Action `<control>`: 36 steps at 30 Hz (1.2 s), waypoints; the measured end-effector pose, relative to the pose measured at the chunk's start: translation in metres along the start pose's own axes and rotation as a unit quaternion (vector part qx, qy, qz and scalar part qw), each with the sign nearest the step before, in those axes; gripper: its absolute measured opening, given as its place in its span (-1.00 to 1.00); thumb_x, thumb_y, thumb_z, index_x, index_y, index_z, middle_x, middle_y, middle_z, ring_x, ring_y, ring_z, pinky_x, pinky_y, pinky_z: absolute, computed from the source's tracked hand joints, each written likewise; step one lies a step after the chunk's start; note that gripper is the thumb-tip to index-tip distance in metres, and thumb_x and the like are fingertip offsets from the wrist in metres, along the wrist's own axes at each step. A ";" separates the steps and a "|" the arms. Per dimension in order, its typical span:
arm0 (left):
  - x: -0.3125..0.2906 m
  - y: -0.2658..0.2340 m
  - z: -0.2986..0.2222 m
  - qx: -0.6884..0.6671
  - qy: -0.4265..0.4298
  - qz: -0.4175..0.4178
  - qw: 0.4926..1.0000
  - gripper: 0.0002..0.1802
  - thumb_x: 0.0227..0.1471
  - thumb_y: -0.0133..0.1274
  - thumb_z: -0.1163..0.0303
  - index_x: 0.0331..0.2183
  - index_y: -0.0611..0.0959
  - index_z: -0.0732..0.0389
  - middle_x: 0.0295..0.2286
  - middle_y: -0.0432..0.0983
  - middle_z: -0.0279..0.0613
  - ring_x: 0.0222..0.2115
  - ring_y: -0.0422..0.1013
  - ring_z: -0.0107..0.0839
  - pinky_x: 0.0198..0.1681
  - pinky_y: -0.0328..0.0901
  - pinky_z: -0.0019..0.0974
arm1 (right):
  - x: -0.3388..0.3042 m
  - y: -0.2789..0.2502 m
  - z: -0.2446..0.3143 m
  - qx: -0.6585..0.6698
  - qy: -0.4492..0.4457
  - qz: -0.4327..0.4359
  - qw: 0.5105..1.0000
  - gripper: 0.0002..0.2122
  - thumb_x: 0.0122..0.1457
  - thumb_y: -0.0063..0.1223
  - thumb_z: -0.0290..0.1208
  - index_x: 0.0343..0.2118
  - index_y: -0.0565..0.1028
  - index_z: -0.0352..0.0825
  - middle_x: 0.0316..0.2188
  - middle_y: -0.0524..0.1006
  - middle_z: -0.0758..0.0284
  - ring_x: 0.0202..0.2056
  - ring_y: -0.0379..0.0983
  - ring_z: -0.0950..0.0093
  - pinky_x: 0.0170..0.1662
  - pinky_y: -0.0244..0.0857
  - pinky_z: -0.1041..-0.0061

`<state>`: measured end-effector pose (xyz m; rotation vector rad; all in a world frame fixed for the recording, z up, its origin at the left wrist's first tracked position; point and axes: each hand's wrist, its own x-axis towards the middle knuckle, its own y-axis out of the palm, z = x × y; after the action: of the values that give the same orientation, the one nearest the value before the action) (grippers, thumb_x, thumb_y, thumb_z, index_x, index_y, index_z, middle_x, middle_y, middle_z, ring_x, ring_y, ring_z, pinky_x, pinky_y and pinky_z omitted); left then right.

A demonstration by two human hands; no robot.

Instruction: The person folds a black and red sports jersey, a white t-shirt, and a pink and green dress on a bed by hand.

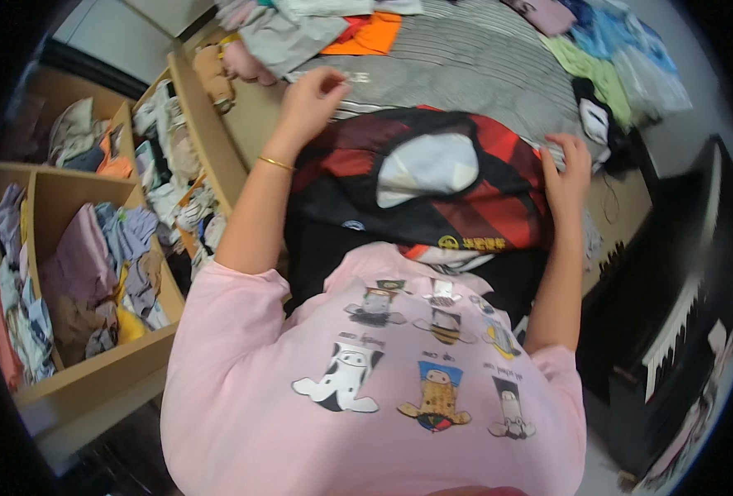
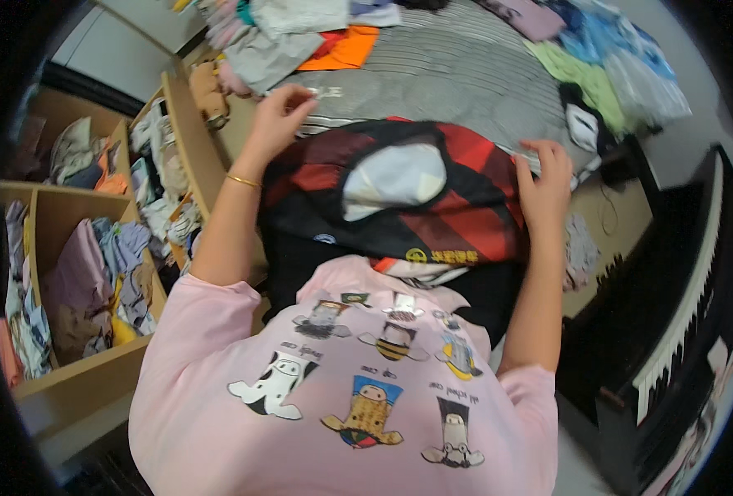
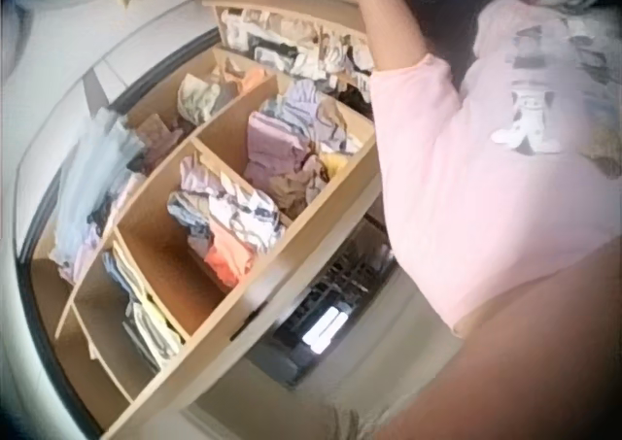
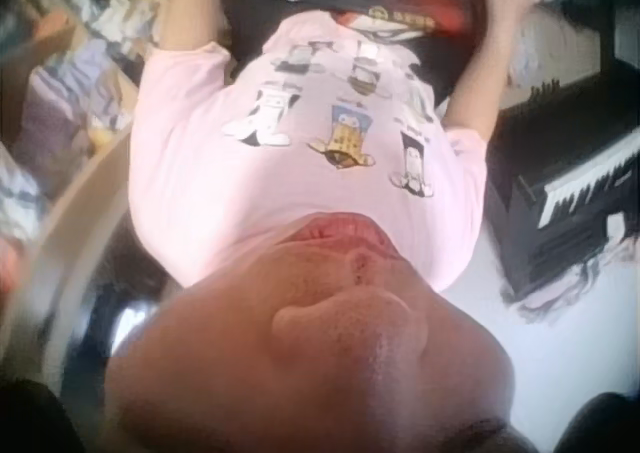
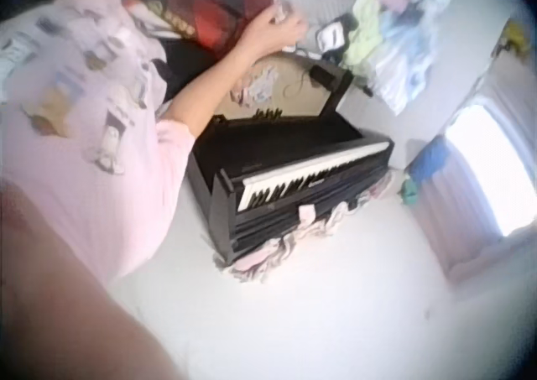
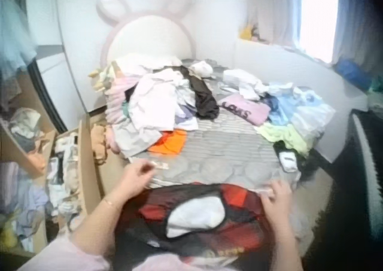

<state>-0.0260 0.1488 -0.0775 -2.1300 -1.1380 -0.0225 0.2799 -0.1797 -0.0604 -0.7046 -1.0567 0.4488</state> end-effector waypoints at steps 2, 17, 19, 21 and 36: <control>-0.017 -0.012 -0.020 -0.124 0.005 0.059 0.990 -0.84 0.08 0.28 0.37 -0.31 0.74 0.26 -0.40 0.64 -0.27 -0.39 0.51 -0.50 -0.28 0.41 -0.37 | -0.006 -0.012 0.029 0.130 0.009 0.095 0.987 -0.82 0.15 0.21 -0.46 -0.19 0.59 -0.34 -0.22 0.56 0.21 -0.14 0.49 0.20 -0.05 0.35 0.38; -0.071 -0.007 -0.030 0.047 0.095 0.166 0.980 -0.82 -0.09 0.34 0.45 -0.37 0.71 0.25 -0.39 0.45 -0.20 -0.30 0.46 -0.23 -0.20 0.37 -0.26 | -0.022 0.007 0.020 0.193 0.070 0.270 0.941 -0.83 0.07 0.29 -0.54 -0.30 0.53 -0.38 -0.39 0.49 0.26 -0.32 0.50 0.35 -0.22 0.37 0.44; -0.067 -0.003 -0.029 0.056 0.099 0.189 0.975 -0.84 -0.09 0.33 0.46 -0.40 0.69 0.26 -0.39 0.45 -0.19 -0.30 0.46 -0.20 -0.20 0.37 -0.24 | -0.023 0.004 0.026 0.174 0.070 0.270 0.944 -0.85 0.08 0.26 -0.53 -0.31 0.52 -0.37 -0.38 0.49 0.27 -0.27 0.49 0.31 -0.19 0.36 0.41; -0.064 0.002 -0.030 0.046 0.102 0.192 0.975 -0.82 -0.12 0.33 0.43 -0.45 0.64 0.24 -0.39 0.47 -0.19 -0.29 0.48 -0.13 -0.20 0.39 -0.18 | -0.024 0.002 0.021 0.154 0.051 0.263 0.951 -0.86 0.09 0.25 -0.52 -0.31 0.51 -0.37 -0.38 0.49 0.27 -0.27 0.49 0.29 -0.18 0.36 0.40; -0.055 -0.034 -0.053 0.017 0.078 0.236 0.969 -0.81 0.25 0.07 0.38 -0.29 0.46 0.30 -0.36 0.46 0.03 -0.33 0.40 0.02 -0.22 0.32 -0.12 | -0.017 -0.027 0.005 0.360 0.169 0.232 0.888 -0.91 0.29 0.13 -0.48 -0.29 0.47 -0.37 -0.38 0.49 0.47 -0.38 0.35 0.69 -0.32 0.26 0.66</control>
<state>-0.0690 0.0906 -0.0362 -2.2717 -0.5190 0.0475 0.2679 -0.2081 -0.0501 -0.3320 -0.3197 1.0271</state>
